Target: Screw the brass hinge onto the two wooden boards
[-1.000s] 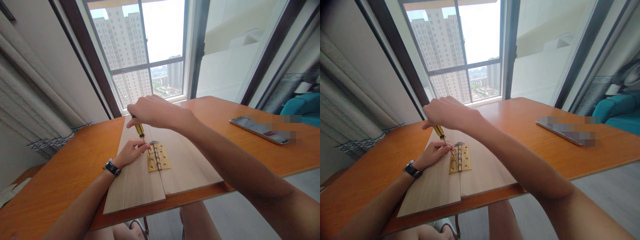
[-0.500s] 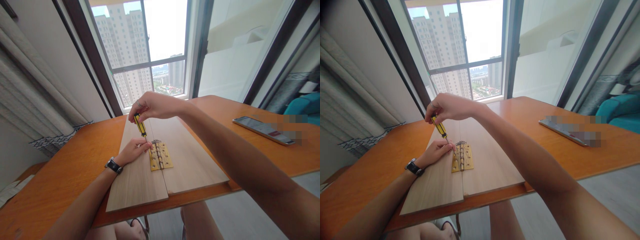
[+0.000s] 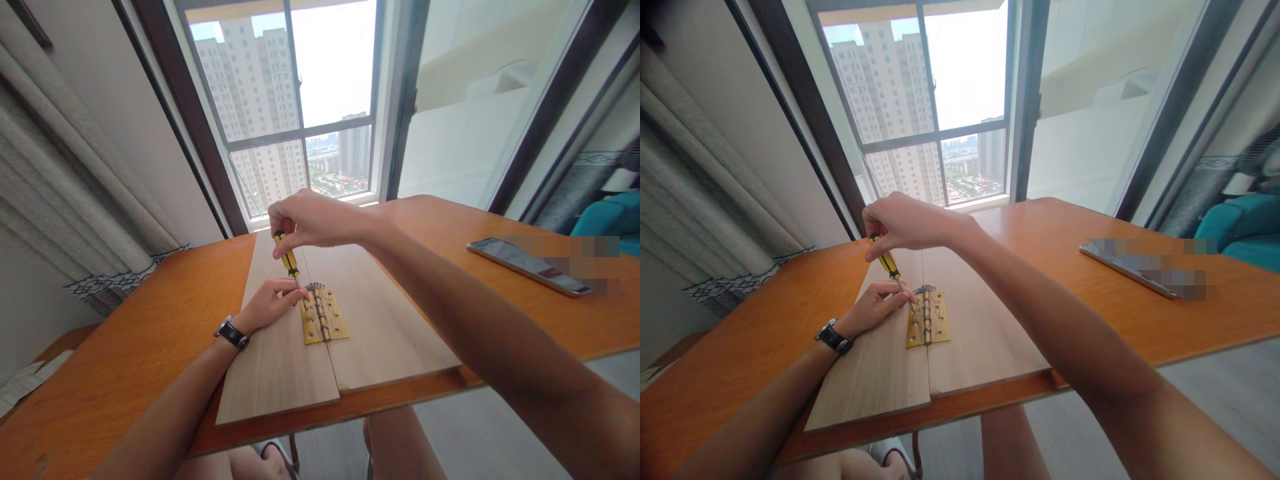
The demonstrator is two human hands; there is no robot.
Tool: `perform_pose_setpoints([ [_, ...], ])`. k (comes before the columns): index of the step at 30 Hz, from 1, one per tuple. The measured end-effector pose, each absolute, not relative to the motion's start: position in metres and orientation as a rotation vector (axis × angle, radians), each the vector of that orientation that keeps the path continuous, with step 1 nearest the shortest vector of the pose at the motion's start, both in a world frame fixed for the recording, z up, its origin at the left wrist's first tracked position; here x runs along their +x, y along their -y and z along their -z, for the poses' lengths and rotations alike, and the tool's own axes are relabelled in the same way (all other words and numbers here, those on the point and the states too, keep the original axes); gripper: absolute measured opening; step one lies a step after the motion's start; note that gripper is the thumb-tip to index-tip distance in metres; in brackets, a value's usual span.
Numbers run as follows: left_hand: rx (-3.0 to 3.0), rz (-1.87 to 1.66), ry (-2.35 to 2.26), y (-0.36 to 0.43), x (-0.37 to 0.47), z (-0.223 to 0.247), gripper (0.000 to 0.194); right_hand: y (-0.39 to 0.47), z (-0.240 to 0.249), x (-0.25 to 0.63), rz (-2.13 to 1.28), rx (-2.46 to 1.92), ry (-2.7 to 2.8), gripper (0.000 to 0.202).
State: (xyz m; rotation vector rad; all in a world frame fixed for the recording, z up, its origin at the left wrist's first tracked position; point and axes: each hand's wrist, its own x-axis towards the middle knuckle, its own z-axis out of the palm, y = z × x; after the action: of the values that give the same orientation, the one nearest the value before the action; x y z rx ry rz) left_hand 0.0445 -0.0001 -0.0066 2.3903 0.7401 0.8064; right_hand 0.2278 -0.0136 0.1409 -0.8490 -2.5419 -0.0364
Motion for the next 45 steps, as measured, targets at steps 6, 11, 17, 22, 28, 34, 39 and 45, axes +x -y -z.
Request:
perform_pose_setpoints([
  [6, 2.385, -0.818, -0.736, 0.0, 0.044, 0.006, 0.042, 0.019, -0.138, 0.224, 0.102, -0.975, 2.517, 0.026],
  [11, 2.325, -0.935, -0.737, -0.002, 0.043, 0.007, 0.054, 0.022, -0.126, 0.226, -0.055, -0.923, 2.32, 0.021],
  [17, 2.503, -1.053, -0.987, -0.018, 0.039, 0.013, 0.028, 0.016, -0.123, 0.252, -0.318, -0.729, 1.834, 0.017],
  [22, 2.645, -0.927, -1.008, -0.022, 0.034, 0.016, 0.026, -0.008, -0.092, 0.283, -0.601, -0.745, 1.46, 0.02],
  [28, 2.708, -0.75, -0.857, -0.019, 0.039, 0.018, 0.02, -0.029, -0.042, 0.304, -0.821, -0.879, 1.267, 0.031],
  [34, 2.636, -0.773, -0.886, -0.019, 0.043, 0.017, 0.012, -0.03, -0.033, 0.296, -0.83, -0.868, 1.273, 0.032],
  [39, 2.617, -0.82, -0.961, -0.019, 0.043, 0.019, 0.014, -0.031, -0.033, 0.295, -0.832, -0.852, 1.225, 0.031],
  [45, 2.509, -0.914, -1.017, -0.018, 0.043, 0.019, 0.016, -0.033, -0.032, 0.299, -0.92, -0.813, 1.119, 0.035],
])
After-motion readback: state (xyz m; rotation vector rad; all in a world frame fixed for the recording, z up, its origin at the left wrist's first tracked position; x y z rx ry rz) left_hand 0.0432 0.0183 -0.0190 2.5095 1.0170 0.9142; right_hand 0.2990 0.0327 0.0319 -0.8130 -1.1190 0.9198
